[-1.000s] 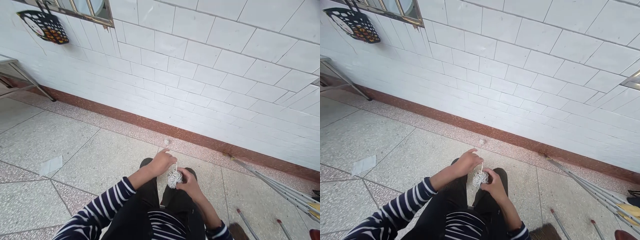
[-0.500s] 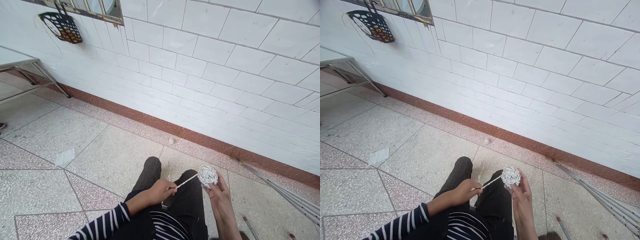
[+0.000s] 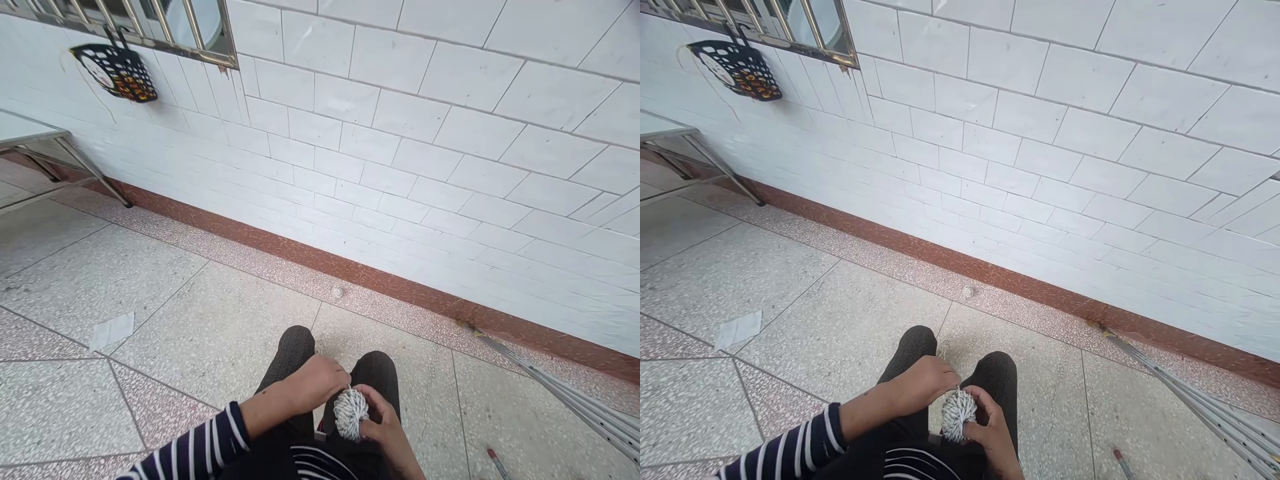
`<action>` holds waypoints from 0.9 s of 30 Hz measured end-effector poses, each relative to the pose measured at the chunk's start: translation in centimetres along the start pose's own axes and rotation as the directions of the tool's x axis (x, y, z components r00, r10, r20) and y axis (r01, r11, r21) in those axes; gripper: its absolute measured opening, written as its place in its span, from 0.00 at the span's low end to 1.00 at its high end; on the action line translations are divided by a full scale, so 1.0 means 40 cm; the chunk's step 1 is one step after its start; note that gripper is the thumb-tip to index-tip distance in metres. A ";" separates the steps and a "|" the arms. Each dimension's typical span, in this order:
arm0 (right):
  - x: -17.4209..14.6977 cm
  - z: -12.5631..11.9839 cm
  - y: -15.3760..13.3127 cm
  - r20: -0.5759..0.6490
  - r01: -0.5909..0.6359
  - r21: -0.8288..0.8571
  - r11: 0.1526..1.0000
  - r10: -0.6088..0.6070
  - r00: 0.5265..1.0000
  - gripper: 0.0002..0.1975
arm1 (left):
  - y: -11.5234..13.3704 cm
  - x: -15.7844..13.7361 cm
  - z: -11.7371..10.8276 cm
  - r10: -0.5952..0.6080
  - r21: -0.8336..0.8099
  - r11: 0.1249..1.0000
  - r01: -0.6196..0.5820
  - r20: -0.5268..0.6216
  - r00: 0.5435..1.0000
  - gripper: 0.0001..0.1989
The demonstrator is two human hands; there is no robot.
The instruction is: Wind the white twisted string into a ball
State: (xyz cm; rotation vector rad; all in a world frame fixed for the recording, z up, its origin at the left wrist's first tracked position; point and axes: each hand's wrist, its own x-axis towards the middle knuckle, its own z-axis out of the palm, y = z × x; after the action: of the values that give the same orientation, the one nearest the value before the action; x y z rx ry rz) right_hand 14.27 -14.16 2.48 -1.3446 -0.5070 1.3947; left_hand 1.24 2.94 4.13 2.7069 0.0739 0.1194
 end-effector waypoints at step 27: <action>-0.137 0.024 -0.234 -0.129 0.132 0.390 0.911 -0.088 0.988 0.40 | -0.154 0.051 0.009 -0.405 -0.499 0.811 0.306 -0.101 0.909 0.14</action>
State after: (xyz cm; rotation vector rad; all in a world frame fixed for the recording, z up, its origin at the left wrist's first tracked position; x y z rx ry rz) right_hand 15.85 -15.52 13.18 -1.0359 -0.2057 1.2421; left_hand 3.10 8.53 1.38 2.1348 0.5441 0.2631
